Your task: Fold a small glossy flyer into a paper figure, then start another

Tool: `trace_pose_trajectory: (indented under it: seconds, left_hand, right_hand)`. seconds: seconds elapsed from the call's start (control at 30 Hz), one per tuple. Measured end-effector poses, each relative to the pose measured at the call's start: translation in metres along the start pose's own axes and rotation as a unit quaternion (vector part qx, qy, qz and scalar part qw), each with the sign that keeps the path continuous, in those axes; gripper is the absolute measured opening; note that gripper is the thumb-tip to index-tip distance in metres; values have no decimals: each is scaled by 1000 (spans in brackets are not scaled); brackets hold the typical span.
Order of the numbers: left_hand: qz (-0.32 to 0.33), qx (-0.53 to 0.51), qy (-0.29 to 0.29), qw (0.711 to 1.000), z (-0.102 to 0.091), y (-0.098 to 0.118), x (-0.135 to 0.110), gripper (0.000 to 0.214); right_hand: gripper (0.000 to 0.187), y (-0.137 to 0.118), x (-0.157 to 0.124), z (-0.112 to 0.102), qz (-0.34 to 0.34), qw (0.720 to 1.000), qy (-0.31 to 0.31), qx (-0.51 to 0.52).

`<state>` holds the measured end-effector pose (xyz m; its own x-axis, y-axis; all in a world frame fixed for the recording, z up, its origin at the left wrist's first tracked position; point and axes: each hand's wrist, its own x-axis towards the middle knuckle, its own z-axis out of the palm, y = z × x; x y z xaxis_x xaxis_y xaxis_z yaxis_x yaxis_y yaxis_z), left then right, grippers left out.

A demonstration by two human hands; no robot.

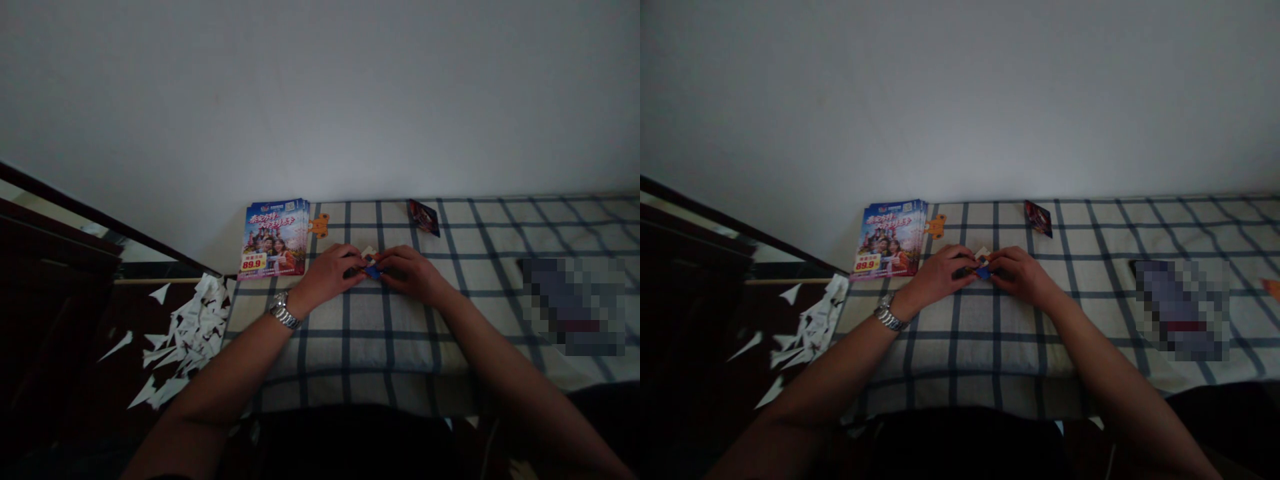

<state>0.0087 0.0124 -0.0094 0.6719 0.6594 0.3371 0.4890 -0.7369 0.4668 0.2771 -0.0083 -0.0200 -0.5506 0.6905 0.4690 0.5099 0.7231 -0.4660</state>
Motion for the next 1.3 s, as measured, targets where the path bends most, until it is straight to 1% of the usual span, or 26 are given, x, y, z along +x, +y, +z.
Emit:
trace_pose_trajectory:
  seconds: [0.07,0.23,0.37,0.63,0.8,0.93,1.13,1.3]
  left_hand:
    - [-1,7,-3,1000,-1,1,0,22]
    - [7,21,-14,1000,-2,2,-2,28]
    - [13,25,-19,999,-2,1,-2,24]
    - [18,34,-18,999,-1,0,-2,24]
    - [21,52,-18,998,-2,2,-1,25]
    - [13,55,-23,998,-3,2,0,22]
    - [1,37,-9,999,-2,2,0,16]
    - [-9,43,2,999,-1,4,1,18]
  right_hand:
    - [14,2,0,0,1,1000,-8,-1]
    - [15,3,-1,0,7,1000,-19,2]
    - [18,1,0,1,14,1000,-20,4]
    - [16,1,0,1,6,1000,-26,2]
    - [16,-1,1,0,17,999,-26,13]
    - [17,-1,1,-1,25,999,-34,15]
    - [17,-5,2,-2,25,999,-24,16]
    - [18,-4,1,-2,40,999,-21,-3]
